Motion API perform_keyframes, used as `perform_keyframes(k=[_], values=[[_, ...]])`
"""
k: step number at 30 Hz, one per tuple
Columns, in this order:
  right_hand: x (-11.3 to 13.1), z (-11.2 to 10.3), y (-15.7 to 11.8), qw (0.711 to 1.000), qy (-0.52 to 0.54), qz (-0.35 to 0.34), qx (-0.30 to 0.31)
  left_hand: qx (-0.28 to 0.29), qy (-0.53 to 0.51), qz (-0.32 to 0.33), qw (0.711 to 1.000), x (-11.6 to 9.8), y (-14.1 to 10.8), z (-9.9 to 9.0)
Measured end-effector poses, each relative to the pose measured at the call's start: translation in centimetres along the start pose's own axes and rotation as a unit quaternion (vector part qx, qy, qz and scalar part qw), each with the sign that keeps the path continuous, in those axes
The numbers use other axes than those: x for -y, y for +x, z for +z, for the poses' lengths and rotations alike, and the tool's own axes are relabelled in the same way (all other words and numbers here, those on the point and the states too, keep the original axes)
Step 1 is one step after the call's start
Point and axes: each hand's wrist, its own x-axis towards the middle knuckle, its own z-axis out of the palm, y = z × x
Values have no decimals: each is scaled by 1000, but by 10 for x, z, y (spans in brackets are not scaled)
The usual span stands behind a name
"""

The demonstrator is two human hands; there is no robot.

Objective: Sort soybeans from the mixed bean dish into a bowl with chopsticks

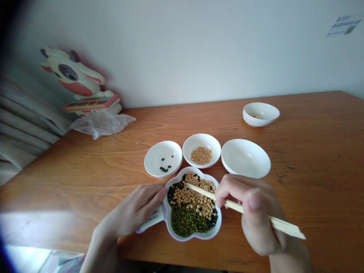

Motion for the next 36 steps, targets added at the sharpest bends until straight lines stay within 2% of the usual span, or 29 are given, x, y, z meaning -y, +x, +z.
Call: perform_keyframes(k=[8, 20, 31, 36], values=[[-2, 1, -1, 999, -10, 40, 20, 4, -11, -2, 1000, 1, 1, 0], [-8, 2, -2, 1000, 5, 11, 14, 4, -13, 2, 1000, 2, 1, 0], [1, 2, -1, 1000, -2, -29, -11, 7, -14, 3, 1000, 2, 1, 0], [5, 0, -1, 1000, -10, 8, -13, 2, -4, 0, 1000, 1, 1, 0]])
